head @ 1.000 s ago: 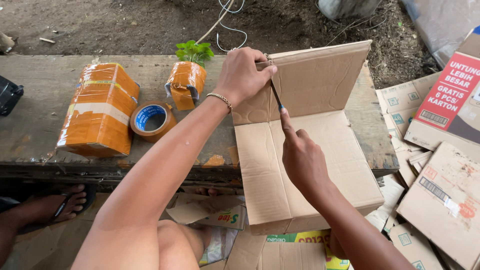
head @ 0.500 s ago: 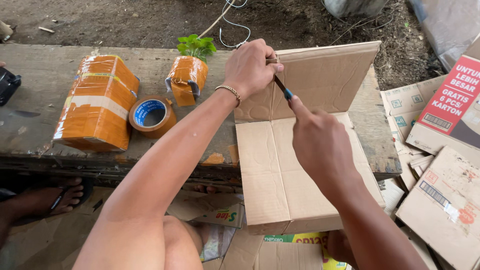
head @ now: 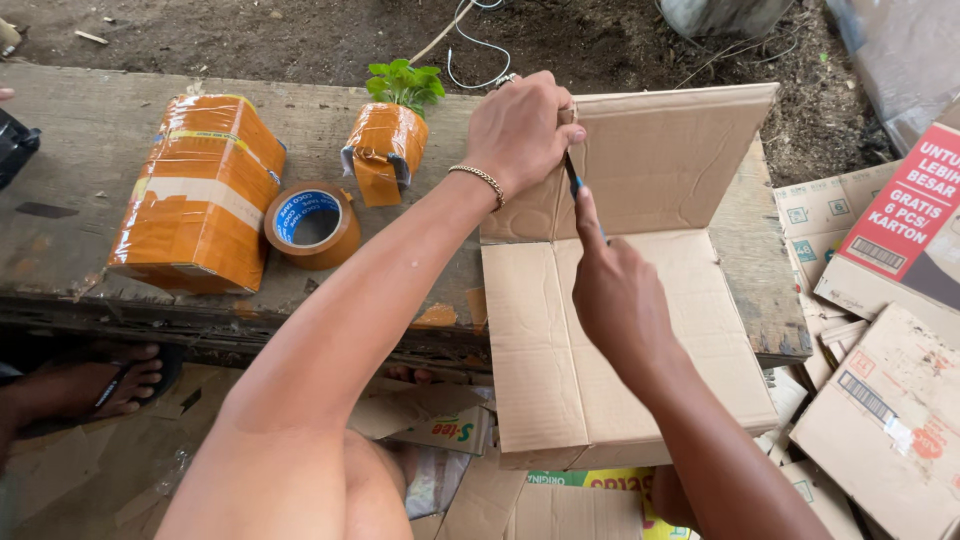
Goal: The person uses a utility knife to cut a large piece of cardboard on a wooden table. They make several cuts to shape the cardboard, then fold it and place a small potted plant inside the resulting structure.
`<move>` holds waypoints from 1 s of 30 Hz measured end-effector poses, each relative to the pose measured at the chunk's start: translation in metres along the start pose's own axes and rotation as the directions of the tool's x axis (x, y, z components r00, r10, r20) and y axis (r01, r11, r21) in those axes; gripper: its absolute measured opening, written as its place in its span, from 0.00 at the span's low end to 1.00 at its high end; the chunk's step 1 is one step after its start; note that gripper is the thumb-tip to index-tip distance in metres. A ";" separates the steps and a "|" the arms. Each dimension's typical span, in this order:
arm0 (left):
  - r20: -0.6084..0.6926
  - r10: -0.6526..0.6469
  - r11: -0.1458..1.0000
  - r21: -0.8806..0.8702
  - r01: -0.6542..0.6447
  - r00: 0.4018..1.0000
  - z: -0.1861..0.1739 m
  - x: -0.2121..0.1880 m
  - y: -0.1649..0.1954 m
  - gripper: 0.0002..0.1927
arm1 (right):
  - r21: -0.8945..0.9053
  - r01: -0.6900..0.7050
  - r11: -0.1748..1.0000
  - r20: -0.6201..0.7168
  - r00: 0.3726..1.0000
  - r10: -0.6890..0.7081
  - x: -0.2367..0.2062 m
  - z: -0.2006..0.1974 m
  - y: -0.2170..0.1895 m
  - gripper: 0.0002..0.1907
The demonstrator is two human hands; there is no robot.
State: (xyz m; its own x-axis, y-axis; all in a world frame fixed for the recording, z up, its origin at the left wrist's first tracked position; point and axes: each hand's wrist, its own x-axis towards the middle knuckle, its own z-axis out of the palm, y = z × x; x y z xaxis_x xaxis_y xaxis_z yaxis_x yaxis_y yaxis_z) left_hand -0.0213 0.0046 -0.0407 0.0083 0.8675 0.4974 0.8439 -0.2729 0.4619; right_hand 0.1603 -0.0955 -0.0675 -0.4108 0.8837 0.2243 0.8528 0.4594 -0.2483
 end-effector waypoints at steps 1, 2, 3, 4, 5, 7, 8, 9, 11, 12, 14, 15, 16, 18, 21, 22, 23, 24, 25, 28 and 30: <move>0.008 -0.010 1.000 -0.001 0.010 1.000 0.000 0.003 -0.001 0.13 | -0.003 0.001 1.000 -0.002 1.000 -0.001 -0.006 0.003 0.002 0.40; 0.018 -0.022 1.000 -0.004 0.022 1.000 0.001 0.005 -0.002 0.12 | -0.008 0.001 1.000 -0.001 1.000 -0.001 -0.012 0.005 0.004 0.40; 0.027 -0.030 1.000 -0.009 0.030 0.999 0.002 0.006 -0.003 0.12 | -0.014 -0.001 1.000 -0.003 1.000 0.001 -0.015 0.007 0.007 0.40; 0.031 -0.033 0.999 -0.006 0.033 0.999 0.002 0.008 -0.003 0.12 | -0.027 -0.019 0.999 0.019 1.000 0.020 -0.016 0.008 0.009 0.39; 0.039 -0.040 0.999 -0.002 0.040 0.998 0.002 0.008 -0.005 0.12 | -0.037 -0.038 0.999 0.045 0.998 0.039 -0.019 0.010 0.009 0.39; 0.050 -0.047 0.999 0.008 0.047 0.998 0.003 0.008 -0.006 0.12 | -0.048 -0.052 0.998 0.068 0.996 0.055 -0.026 0.013 0.009 0.39; 0.039 -0.037 0.999 0.012 0.036 0.999 0.003 0.008 -0.006 0.12 | -0.055 -0.043 0.998 0.049 0.998 0.046 -0.028 0.014 0.008 0.39; 0.022 -0.025 1.000 0.015 0.025 0.999 0.002 0.010 -0.007 0.12 | -0.065 -0.031 0.997 0.026 0.999 0.033 -0.029 0.014 0.008 0.40; 0.106 -0.085 0.996 0.010 0.085 0.991 0.001 0.012 -0.007 0.11 | -0.058 -0.039 0.998 0.032 0.999 0.041 -0.029 0.012 0.007 0.40; 0.151 -0.118 0.993 0.012 0.117 0.982 0.000 0.012 -0.007 0.10 | -0.050 -0.043 0.998 0.039 0.998 0.045 -0.029 0.011 0.007 0.40; 0.185 -0.102 0.994 0.050 0.094 0.977 -0.003 0.014 -0.008 0.13 | -0.038 -0.037 0.999 0.044 0.998 0.039 -0.025 0.005 0.006 0.38; 0.204 -0.093 0.994 0.069 0.080 0.975 -0.004 0.014 -0.009 0.14 | -0.032 -0.036 0.999 0.047 0.998 0.038 -0.021 0.001 0.006 0.37; 0.230 -0.092 0.994 0.070 0.078 0.969 -0.005 0.014 -0.010 0.14 | -0.036 -0.058 0.998 0.067 0.996 0.060 -0.017 -0.003 0.004 0.36; 0.281 -0.089 0.995 0.076 0.071 0.956 -0.005 0.013 -0.011 0.15 | -0.044 -0.101 0.994 0.104 0.989 0.105 -0.006 -0.010 -0.001 0.34; 0.274 -0.129 0.988 0.114 0.102 0.953 0.000 0.011 -0.011 0.10 | -0.078 -0.144 0.987 0.155 0.976 0.155 0.009 -0.022 -0.011 0.35; 0.232 -0.079 0.993 0.108 0.055 0.969 0.002 0.010 -0.011 0.11 | -0.070 -0.152 0.986 0.155 0.975 0.161 0.011 -0.027 -0.012 0.34; 0.193 -0.029 0.995 0.104 0.009 0.981 0.003 0.009 -0.011 0.12 | -0.061 -0.161 0.985 0.159 0.973 0.169 0.012 -0.032 -0.013 0.33; 0.153 0.019 0.994 0.103 -0.035 0.988 0.003 0.008 -0.011 0.13 | -0.052 -0.169 0.984 0.164 0.971 0.175 0.012 -0.036 -0.014 0.32; 0.168 0.017 0.996 0.083 -0.031 0.986 0.002 0.007 -0.011 0.13 | -0.036 -0.175 0.984 0.171 0.969 0.179 0.010 -0.040 -0.014 0.31; 0.223 0.011 0.999 0.032 -0.019 0.975 -0.004 0.006 -0.009 0.13 | -0.003 -0.161 0.987 0.155 0.975 0.160 0.000 -0.047 -0.014 0.30; 0.272 -0.002 1.000 0.017 -0.002 0.962 -0.011 0.007 -0.006 0.13 | -0.004 -0.095 0.995 0.097 0.991 0.095 -0.010 -0.046 -0.015 0.30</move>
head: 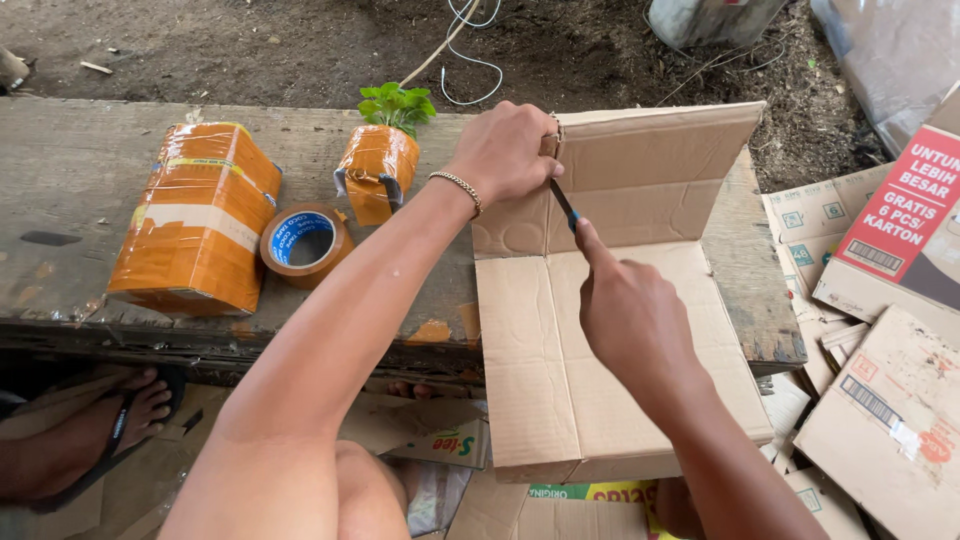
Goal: The person uses a utility knife to cut a large piece of cardboard on a wooden table. They make several cuts to shape the cardboard, then fold it and place a small potted plant inside the resulting structure.
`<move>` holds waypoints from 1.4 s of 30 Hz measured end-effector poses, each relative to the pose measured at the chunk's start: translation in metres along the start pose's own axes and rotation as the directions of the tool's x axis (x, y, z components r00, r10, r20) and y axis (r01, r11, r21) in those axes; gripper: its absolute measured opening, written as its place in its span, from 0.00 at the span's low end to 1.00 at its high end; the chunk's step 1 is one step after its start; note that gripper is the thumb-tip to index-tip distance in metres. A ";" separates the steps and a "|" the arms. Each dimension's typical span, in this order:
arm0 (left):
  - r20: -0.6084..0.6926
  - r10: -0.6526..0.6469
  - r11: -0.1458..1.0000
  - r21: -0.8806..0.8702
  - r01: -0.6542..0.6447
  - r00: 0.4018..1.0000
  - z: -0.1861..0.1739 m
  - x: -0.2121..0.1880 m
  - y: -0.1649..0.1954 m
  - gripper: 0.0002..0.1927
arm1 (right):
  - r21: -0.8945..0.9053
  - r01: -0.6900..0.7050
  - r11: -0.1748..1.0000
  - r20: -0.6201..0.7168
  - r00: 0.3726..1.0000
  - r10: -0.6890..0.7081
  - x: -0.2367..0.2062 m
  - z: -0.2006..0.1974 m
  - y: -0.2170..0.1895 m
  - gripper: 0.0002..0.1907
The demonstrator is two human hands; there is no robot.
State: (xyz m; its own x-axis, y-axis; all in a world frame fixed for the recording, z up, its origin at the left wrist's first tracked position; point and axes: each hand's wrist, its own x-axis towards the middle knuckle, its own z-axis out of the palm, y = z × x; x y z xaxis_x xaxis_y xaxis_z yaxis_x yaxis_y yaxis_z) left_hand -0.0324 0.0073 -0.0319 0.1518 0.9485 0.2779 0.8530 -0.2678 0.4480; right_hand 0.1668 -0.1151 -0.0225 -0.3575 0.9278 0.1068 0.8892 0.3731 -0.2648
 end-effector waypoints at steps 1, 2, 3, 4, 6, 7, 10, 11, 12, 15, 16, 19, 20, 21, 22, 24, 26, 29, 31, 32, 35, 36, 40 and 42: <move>0.030 -0.006 1.000 0.003 0.005 1.000 -0.003 0.000 0.003 0.13 | -0.008 -0.034 0.999 0.033 0.999 0.034 -0.004 0.001 0.000 0.31; 0.062 -0.013 1.000 0.007 0.012 0.998 -0.006 -0.001 0.005 0.13 | -0.017 -0.067 0.998 0.068 0.995 0.068 -0.009 0.002 0.001 0.32; 0.095 -0.021 1.000 0.010 0.020 0.995 -0.009 -0.002 0.008 0.13 | -0.027 -0.100 0.995 0.104 0.989 0.102 -0.015 0.003 0.001 0.32; 0.098 -0.020 1.000 0.019 0.018 0.995 -0.010 -0.004 0.011 0.13 | -0.045 -0.096 0.994 0.097 0.990 0.100 -0.020 0.005 0.001 0.33; 0.103 -0.018 0.999 0.036 0.014 0.995 -0.011 -0.006 0.018 0.14 | -0.085 -0.087 0.993 0.081 0.992 0.094 -0.029 0.009 0.000 0.35; 0.102 -0.022 0.999 0.046 0.018 0.995 -0.012 -0.007 0.020 0.14 | -0.095 -0.098 0.991 0.088 0.991 0.106 -0.032 0.012 0.000 0.36; 0.104 -0.034 0.998 0.064 0.028 0.994 -0.011 -0.012 0.025 0.15 | -0.113 -0.105 0.988 0.093 0.989 0.116 -0.034 0.021 0.000 0.38; 0.105 -0.027 0.998 0.065 0.020 0.994 -0.011 -0.012 0.025 0.14 | -0.111 -0.098 0.989 0.077 0.991 0.107 -0.032 0.023 0.001 0.38; 0.104 -0.017 0.998 0.068 0.010 0.994 -0.011 -0.012 0.025 0.14 | -0.108 -0.090 0.990 0.057 0.994 0.096 -0.028 0.026 0.003 0.38; 0.120 -0.011 0.998 0.069 0.002 0.993 -0.010 -0.013 0.025 0.13 | -0.063 -0.047 0.997 0.005 0.999 0.047 -0.013 0.035 0.008 0.38; 0.108 0.003 0.997 0.072 -0.011 0.994 -0.010 -0.014 0.024 0.13 | -0.062 -0.033 0.998 -0.017 0.999 0.032 -0.007 0.039 0.009 0.39; 0.079 0.036 0.995 0.087 -0.043 0.996 -0.009 -0.014 0.022 0.15 | -0.062 -0.001 0.998 -0.075 0.997 -0.003 0.007 0.052 0.014 0.40; 0.074 0.037 0.994 0.096 -0.044 0.997 -0.009 -0.013 0.022 0.16 | -0.063 0.007 0.998 -0.089 0.996 -0.012 0.010 0.057 0.016 0.41; 0.072 0.039 0.994 0.103 -0.046 0.997 -0.008 -0.013 0.022 0.17 | -0.065 0.012 0.998 -0.101 0.995 -0.018 0.012 0.062 0.018 0.41; 0.081 0.030 0.994 0.104 -0.039 0.996 -0.008 -0.013 0.021 0.17 | -0.048 0.026 0.999 -0.127 0.991 -0.032 0.012 0.068 0.019 0.42; 0.102 0.012 0.994 0.103 -0.022 0.995 -0.006 -0.012 0.021 0.17 | -0.016 0.055 0.998 -0.174 0.983 -0.057 0.007 0.080 0.022 0.42; 0.070 -0.019 0.994 0.112 0.011 0.997 -0.005 -0.010 0.022 0.18 | -0.027 0.064 0.998 -0.189 0.980 -0.068 0.004 0.088 0.026 0.42; 0.057 -0.046 0.992 0.124 0.039 0.997 -0.004 -0.008 0.022 0.19 | -0.063 0.069 0.996 -0.197 0.977 -0.080 -0.004 0.097 0.029 0.42; 0.057 -0.042 0.992 0.124 0.035 0.998 -0.005 -0.004 0.021 0.18 | -0.078 0.071 0.994 -0.206 0.975 -0.086 -0.006 0.099 0.031 0.42; 0.067 -0.036 0.993 0.117 0.028 0.997 -0.005 -0.003 0.021 0.17 | -0.075 0.068 0.995 -0.204 0.976 -0.082 -0.007 0.099 0.032 0.42; 0.019 -0.008 0.993 0.121 0.006 1.000 -0.004 -0.003 0.019 0.17 | -0.081 0.058 0.995 -0.158 0.985 -0.071 -0.012 0.100 0.032 0.42; -0.008 0.010 0.992 0.128 -0.009 1.000 -0.003 -0.002 0.018 0.18 | -0.086 0.050 0.995 -0.141 0.988 -0.062 -0.013 0.100 0.033 0.42; 0.071 -0.050 0.993 0.114 0.041 0.996 -0.003 -0.001 0.017 0.15 | -0.104 0.051 0.993 -0.159 0.985 -0.067 -0.019 0.104 0.032 0.41; 0.074 -0.053 0.992 0.116 0.044 0.996 -0.004 -0.001 0.016 0.16 | -0.095 0.066 0.993 -0.146 0.986 -0.080 -0.022 0.106 0.034 0.42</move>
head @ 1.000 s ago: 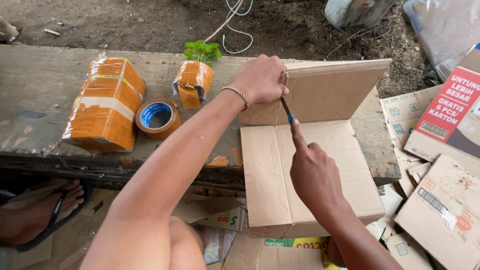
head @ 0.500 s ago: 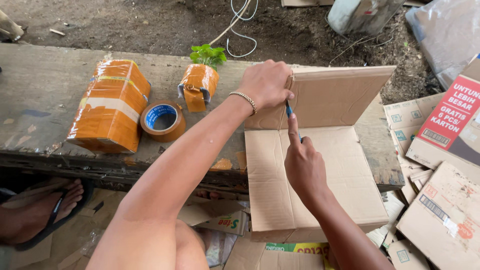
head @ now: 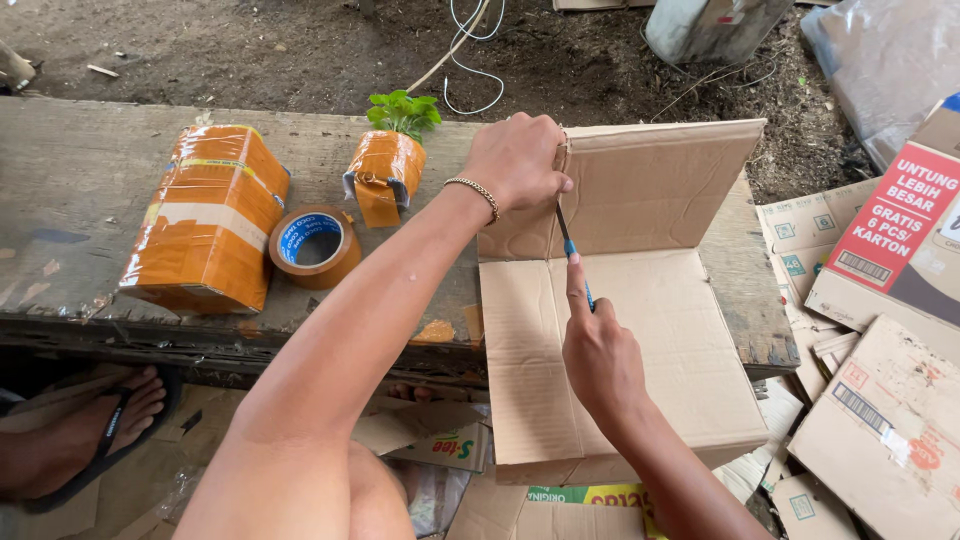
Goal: The person uses a utility knife to cut a large piece of cardboard on a wooden table. They make several cuts to shape the cardboard, then fold it and place a small potted plant inside the resulting structure.
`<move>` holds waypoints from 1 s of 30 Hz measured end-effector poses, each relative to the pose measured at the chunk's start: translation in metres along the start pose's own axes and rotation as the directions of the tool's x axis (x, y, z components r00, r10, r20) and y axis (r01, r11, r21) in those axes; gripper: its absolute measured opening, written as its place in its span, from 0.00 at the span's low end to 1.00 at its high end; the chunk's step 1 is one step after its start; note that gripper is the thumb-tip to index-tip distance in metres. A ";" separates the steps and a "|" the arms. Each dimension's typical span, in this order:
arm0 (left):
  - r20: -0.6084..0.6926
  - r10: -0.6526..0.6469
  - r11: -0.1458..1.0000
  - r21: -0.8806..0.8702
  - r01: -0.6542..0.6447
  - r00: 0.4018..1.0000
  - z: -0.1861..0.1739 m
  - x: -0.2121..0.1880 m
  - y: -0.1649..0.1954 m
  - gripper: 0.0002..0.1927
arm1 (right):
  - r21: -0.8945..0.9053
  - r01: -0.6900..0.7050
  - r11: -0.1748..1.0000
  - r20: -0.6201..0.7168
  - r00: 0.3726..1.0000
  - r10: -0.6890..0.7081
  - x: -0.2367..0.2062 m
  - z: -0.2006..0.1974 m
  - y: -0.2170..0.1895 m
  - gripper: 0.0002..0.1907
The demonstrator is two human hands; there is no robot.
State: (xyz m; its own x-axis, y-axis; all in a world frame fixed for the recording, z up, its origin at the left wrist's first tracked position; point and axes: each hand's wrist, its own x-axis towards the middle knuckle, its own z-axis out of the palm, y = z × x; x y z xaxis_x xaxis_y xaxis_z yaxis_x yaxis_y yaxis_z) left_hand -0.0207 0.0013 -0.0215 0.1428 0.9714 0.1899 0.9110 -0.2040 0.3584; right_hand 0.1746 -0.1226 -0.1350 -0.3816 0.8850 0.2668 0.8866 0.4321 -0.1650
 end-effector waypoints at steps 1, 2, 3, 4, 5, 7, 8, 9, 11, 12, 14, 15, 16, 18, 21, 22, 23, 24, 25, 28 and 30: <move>-0.018 0.010 1.000 0.008 -0.009 1.000 -0.001 0.000 0.000 0.17 | -0.008 0.007 1.000 0.003 1.000 -0.007 -0.001 0.001 0.000 0.42; -0.030 0.017 1.000 0.012 -0.017 0.999 -0.001 0.000 -0.001 0.17 | -0.017 0.014 1.000 0.011 1.000 -0.013 -0.003 0.001 0.001 0.43; -0.041 0.028 1.000 0.014 -0.028 0.999 -0.001 0.000 0.000 0.18 | -0.027 0.016 1.000 0.020 1.000 -0.015 -0.007 0.002 0.002 0.44; -0.020 0.019 1.000 0.004 -0.019 1.000 -0.001 0.000 0.000 0.17 | -0.013 0.013 1.000 0.029 0.999 -0.012 -0.010 0.002 0.003 0.44; -0.004 0.009 1.000 -0.004 -0.009 1.000 -0.002 0.000 0.000 0.17 | 0.001 0.015 1.000 0.034 0.999 -0.015 -0.013 0.003 0.003 0.44; 0.006 -0.005 1.000 -0.005 0.005 1.000 -0.002 0.000 0.000 0.17 | 0.015 0.012 1.000 0.056 0.998 -0.012 -0.017 0.003 0.003 0.44; 0.001 -0.004 1.000 0.004 0.004 1.000 -0.002 0.000 0.000 0.17 | 0.015 0.003 1.000 0.072 0.997 -0.004 -0.018 0.003 0.003 0.44; -0.004 -0.002 1.000 0.013 0.002 1.000 -0.002 0.000 0.000 0.18 | 0.014 -0.007 1.000 0.087 0.996 0.005 -0.019 0.002 0.002 0.44; -0.008 0.012 1.000 0.020 -0.012 1.000 -0.003 0.000 0.000 0.18 | 0.036 -0.022 0.999 0.080 0.997 0.020 -0.018 -0.002 0.000 0.42; -0.013 0.021 0.999 0.024 -0.021 1.000 -0.003 0.000 0.000 0.18 | 0.045 -0.030 0.999 0.074 0.997 0.027 -0.016 -0.005 -0.001 0.42; 0.070 0.012 0.999 0.035 -0.014 0.997 -0.004 0.000 0.000 0.19 | 0.069 -0.072 0.995 0.097 0.993 0.065 -0.011 -0.017 -0.003 0.39; 0.110 0.006 0.999 0.042 -0.010 0.994 -0.004 0.000 0.000 0.20 | 0.083 -0.091 0.992 0.108 0.991 0.082 -0.008 -0.024 -0.005 0.38; 0.098 0.013 0.999 0.049 -0.018 0.995 -0.004 0.001 -0.001 0.19 | 0.090 -0.092 0.992 0.111 0.990 0.081 -0.004 -0.033 -0.005 0.36; 0.088 0.024 0.998 0.061 -0.029 0.996 -0.003 0.001 0.000 0.18 | 0.109 -0.099 0.989 0.129 0.988 0.085 0.002 -0.049 -0.004 0.31; 0.101 -0.011 0.998 0.068 0.004 0.995 -0.003 0.003 0.001 0.17 | 0.071 -0.166 0.984 0.200 0.968 0.149 0.013 -0.064 -0.007 0.31; 0.106 -0.010 0.998 0.070 0.003 0.994 -0.003 0.004 0.002 0.18 | 0.059 -0.181 0.982 0.209 0.964 0.165 0.015 -0.065 -0.009 0.31; 0.110 -0.011 0.997 0.075 0.003 0.994 -0.003 0.004 0.002 0.19 | 0.049 -0.194 0.980 0.217 0.960 0.179 0.017 -0.064 -0.011 0.32; 0.113 -0.017 0.997 0.081 0.008 0.993 -0.004 0.005 0.002 0.20 | 0.040 -0.203 0.978 0.226 0.955 0.189 0.020 -0.062 -0.013 0.32; 0.117 -0.024 0.996 0.084 0.014 0.993 -0.004 0.004 0.002 0.20 | 0.037 -0.177 0.983 0.202 0.965 0.166 0.022 -0.059 -0.013 0.32; 0.131 -0.029 0.996 0.089 0.018 0.991 -0.005 0.002 0.003 0.20 | 0.052 -0.126 0.991 0.141 0.983 0.118 0.029 -0.045 -0.010 0.34; 0.134 -0.016 0.996 0.089 0.004 0.991 -0.006 0.000 0.004 0.21 | 0.088 -0.115 0.989 0.110 0.988 0.105 0.034 -0.034 -0.009 0.36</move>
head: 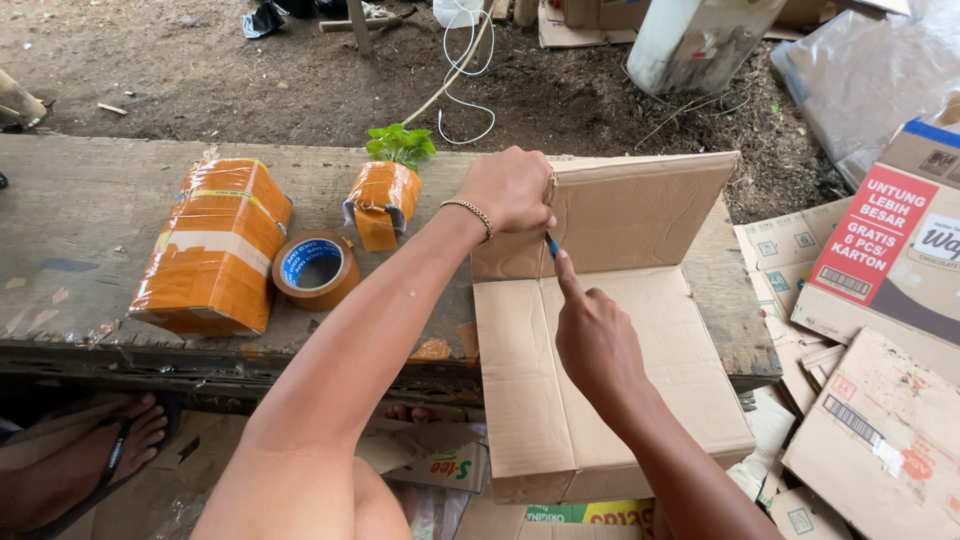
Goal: The person uses a utility knife to cut a large piece of cardboard on a wooden table. They make several cuts to shape the cardboard, then fold it and place a small potted plant inside the resulting structure.
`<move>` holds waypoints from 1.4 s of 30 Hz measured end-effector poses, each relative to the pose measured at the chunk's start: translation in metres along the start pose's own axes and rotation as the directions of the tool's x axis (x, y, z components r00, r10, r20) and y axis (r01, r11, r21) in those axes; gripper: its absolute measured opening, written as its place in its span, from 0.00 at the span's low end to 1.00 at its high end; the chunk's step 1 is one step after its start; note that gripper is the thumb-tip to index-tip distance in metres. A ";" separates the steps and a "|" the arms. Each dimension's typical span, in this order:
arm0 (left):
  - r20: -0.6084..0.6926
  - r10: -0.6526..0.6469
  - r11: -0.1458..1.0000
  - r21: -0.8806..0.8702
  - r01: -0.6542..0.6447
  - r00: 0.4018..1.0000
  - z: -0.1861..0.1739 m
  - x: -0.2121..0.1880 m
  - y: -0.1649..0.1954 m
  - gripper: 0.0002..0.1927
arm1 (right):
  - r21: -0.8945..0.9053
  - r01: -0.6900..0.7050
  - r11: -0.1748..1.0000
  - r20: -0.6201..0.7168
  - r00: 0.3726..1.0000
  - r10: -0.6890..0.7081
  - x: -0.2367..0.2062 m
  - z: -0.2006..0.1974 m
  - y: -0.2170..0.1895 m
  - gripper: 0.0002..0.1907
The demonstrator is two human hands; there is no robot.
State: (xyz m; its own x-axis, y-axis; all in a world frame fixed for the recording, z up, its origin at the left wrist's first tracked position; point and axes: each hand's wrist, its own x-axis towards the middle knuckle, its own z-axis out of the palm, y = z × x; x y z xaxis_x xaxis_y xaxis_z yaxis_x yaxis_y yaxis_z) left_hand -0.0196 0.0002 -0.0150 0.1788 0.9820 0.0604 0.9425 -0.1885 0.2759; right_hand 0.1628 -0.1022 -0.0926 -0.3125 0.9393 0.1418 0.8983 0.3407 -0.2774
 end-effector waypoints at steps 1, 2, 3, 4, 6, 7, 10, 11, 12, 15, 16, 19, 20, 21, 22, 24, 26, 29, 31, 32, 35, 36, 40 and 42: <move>-0.001 -0.001 1.000 0.005 0.001 1.000 0.000 -0.001 0.000 0.21 | 0.006 -0.003 1.000 -0.003 1.000 0.003 0.002 0.006 0.001 0.37; -0.004 -0.005 1.000 0.011 0.005 1.000 0.000 -0.001 0.001 0.22 | 0.012 -0.003 1.000 -0.007 1.000 0.003 0.005 0.012 0.001 0.38; -0.006 -0.011 1.000 0.015 0.011 1.000 0.000 -0.002 0.001 0.23 | 0.017 -0.003 1.000 -0.007 1.000 0.003 0.005 0.018 0.000 0.40; -0.021 -0.009 1.000 0.010 0.009 1.000 0.000 -0.002 0.002 0.22 | 0.015 0.007 1.000 -0.025 1.000 -0.007 0.004 0.024 0.001 0.41; -0.047 -0.005 1.000 -0.003 0.005 0.999 0.002 -0.003 0.003 0.19 | 0.009 0.024 1.000 -0.057 0.998 -0.023 -0.003 0.035 0.001 0.44; -0.068 0.013 1.000 0.015 -0.012 0.998 0.004 -0.004 0.003 0.18 | 0.010 0.031 0.999 -0.048 0.998 -0.030 -0.009 0.038 0.003 0.44; -0.121 0.043 0.998 0.044 -0.038 0.992 0.007 -0.004 0.003 0.17 | 0.009 0.059 0.998 -0.029 0.998 -0.058 -0.019 0.046 0.009 0.46; -0.125 0.046 0.999 0.035 -0.042 0.991 0.007 -0.003 0.002 0.17 | 0.007 0.058 0.998 -0.025 0.998 -0.058 -0.022 0.047 0.012 0.46; -0.132 0.052 0.998 0.027 -0.048 0.990 0.007 -0.002 0.001 0.16 | 0.003 0.056 0.998 -0.025 0.998 -0.056 -0.024 0.048 0.014 0.47; -0.127 0.052 0.999 0.008 -0.052 0.991 0.007 0.000 -0.001 0.16 | -0.041 0.060 0.997 -0.054 0.997 -0.062 -0.028 0.051 0.018 0.44; -0.119 0.052 0.999 0.016 -0.050 0.992 0.007 0.001 -0.001 0.16 | -0.052 0.063 0.997 -0.048 0.997 -0.065 -0.029 0.052 0.019 0.44; -0.112 0.039 0.999 0.027 -0.036 0.993 0.007 0.001 -0.001 0.16 | -0.084 0.079 0.993 -0.030 0.996 -0.081 -0.032 0.052 0.020 0.43; -0.115 0.035 0.999 0.022 -0.032 0.993 0.007 0.002 -0.001 0.16 | -0.091 0.080 0.993 -0.026 0.996 -0.083 -0.033 0.051 0.020 0.42; -0.116 0.030 0.999 0.017 -0.029 0.993 0.008 0.001 -0.001 0.17 | -0.098 0.081 0.992 -0.020 0.996 -0.083 -0.034 0.051 0.020 0.42; -0.115 0.032 0.999 0.016 -0.030 0.993 0.009 0.001 -0.001 0.16 | -0.108 0.086 0.990 -0.013 0.996 -0.088 -0.036 0.050 0.020 0.42; -0.121 0.037 0.999 0.020 -0.035 0.992 0.009 0.002 -0.002 0.15 | -0.128 0.100 0.987 -0.008 0.995 -0.102 -0.038 0.049 0.020 0.42; -0.142 0.041 0.999 0.030 -0.037 0.989 0.010 0.003 -0.002 0.16 | -0.168 0.110 0.980 0.043 0.994 -0.104 -0.041 0.047 0.020 0.45; -0.151 0.027 0.999 0.026 -0.023 0.988 0.010 0.004 -0.002 0.15 | -0.195 0.145 0.970 0.066 0.989 -0.134 -0.045 0.043 0.021 0.47; -0.161 0.019 1.000 0.022 -0.016 0.987 0.010 0.004 -0.001 0.15 | -0.209 0.151 0.966 0.079 0.987 -0.137 -0.046 0.039 0.019 0.48; -0.167 0.014 1.000 0.020 -0.011 0.986 0.009 0.003 0.000 0.15 | -0.217 0.146 0.965 0.102 0.987 -0.127 -0.046 0.036 0.018 0.48; -0.131 0.027 0.999 0.029 -0.023 0.991 0.007 0.000 0.001 0.15 | -0.181 0.087 0.980 0.117 0.991 -0.067 -0.048 0.024 0.012 0.43; -0.123 0.033 0.999 0.042 -0.028 0.992 0.005 0.001 0.001 0.15 | -0.158 0.069 0.985 0.105 0.993 -0.052 -0.044 0.019 0.009 0.41; -0.079 0.024 0.999 0.038 -0.021 0.997 0.001 -0.002 0.004 0.19 | -0.066 -0.017 0.998 0.117 0.993 0.025 -0.025 -0.012 0.007 0.32; -0.063 0.013 0.999 0.035 -0.011 0.998 0.000 -0.004 0.006 0.20 | -0.039 -0.101 0.994 0.165 0.981 0.106 -0.015 -0.021 0.004 0.31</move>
State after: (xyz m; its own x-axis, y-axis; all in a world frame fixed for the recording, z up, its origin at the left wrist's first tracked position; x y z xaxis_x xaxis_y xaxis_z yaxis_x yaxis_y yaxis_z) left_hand -0.0147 -0.0045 -0.0140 0.1728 0.9771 0.1243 0.9498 -0.1987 0.2415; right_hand 0.1781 -0.1160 -0.0757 -0.2624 0.9638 -0.0472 0.9366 0.2426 -0.2527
